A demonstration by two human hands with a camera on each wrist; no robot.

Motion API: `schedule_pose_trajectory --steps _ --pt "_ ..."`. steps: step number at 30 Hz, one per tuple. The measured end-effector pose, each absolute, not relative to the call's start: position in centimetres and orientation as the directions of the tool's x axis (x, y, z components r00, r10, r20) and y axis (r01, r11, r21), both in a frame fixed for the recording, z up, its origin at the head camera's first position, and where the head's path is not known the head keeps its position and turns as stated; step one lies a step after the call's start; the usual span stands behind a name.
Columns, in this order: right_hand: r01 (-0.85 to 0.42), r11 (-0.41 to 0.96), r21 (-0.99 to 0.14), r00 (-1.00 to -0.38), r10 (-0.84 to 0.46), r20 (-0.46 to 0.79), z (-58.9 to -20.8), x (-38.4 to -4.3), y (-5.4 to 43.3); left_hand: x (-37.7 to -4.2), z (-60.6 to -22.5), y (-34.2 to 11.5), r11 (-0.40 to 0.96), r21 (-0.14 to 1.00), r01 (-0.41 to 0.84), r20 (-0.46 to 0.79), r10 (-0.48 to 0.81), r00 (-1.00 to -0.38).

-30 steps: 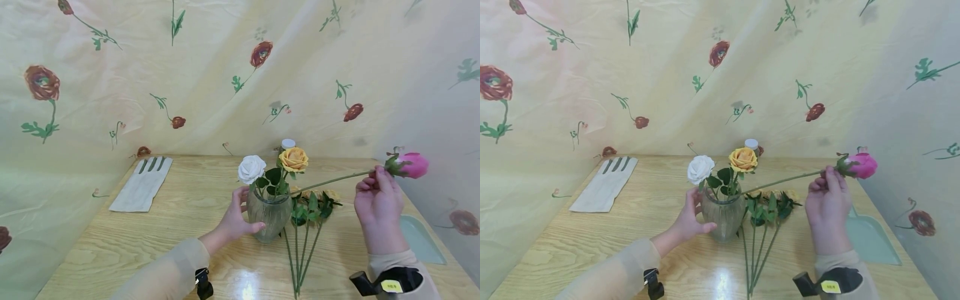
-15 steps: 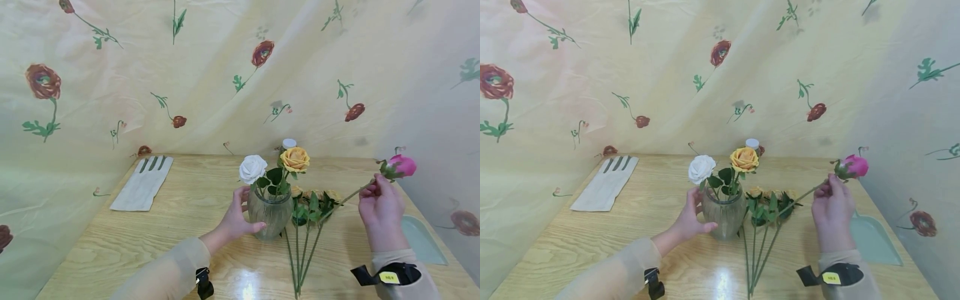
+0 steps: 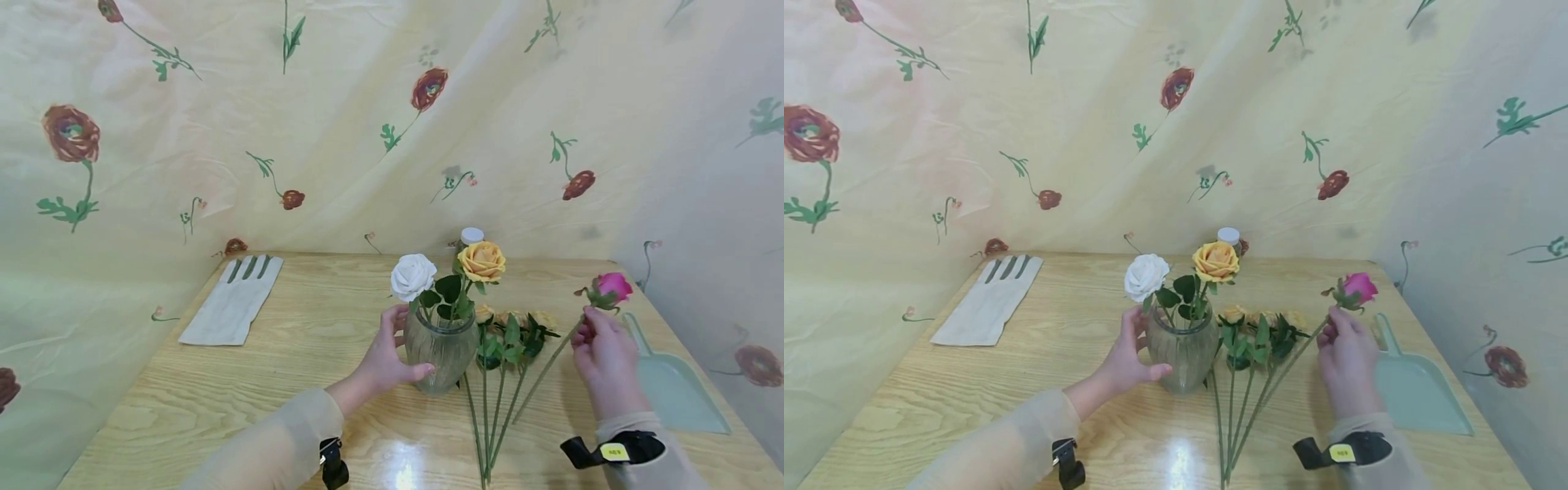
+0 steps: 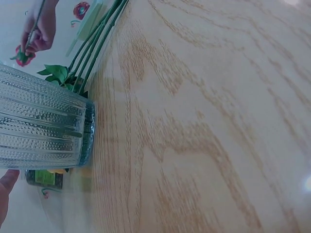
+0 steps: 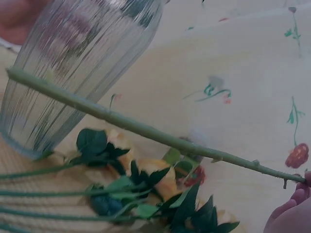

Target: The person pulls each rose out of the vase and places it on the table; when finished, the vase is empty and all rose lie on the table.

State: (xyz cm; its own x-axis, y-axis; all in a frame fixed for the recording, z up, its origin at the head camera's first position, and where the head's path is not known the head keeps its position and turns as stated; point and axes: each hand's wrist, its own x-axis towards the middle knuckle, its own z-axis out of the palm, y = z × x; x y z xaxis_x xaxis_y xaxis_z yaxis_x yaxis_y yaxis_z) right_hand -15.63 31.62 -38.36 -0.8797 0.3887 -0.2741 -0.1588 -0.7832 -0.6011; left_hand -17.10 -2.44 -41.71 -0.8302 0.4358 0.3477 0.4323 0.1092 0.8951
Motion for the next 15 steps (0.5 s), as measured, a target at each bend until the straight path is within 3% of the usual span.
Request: schedule_pose_trajectory --steps 8,15 --pt "0.042 -0.578 -0.815 -0.792 0.478 -0.379 -41.2 -15.5 31.3 -17.1 -41.9 -2.4 0.099 0.892 0.442 0.362 0.430 -0.827" --pt "0.145 -0.438 -0.887 -0.773 0.510 -0.378 -43.2 -15.2 31.1 -17.1 -41.9 -2.3 0.102 0.889 0.446 0.367 0.425 -0.828"
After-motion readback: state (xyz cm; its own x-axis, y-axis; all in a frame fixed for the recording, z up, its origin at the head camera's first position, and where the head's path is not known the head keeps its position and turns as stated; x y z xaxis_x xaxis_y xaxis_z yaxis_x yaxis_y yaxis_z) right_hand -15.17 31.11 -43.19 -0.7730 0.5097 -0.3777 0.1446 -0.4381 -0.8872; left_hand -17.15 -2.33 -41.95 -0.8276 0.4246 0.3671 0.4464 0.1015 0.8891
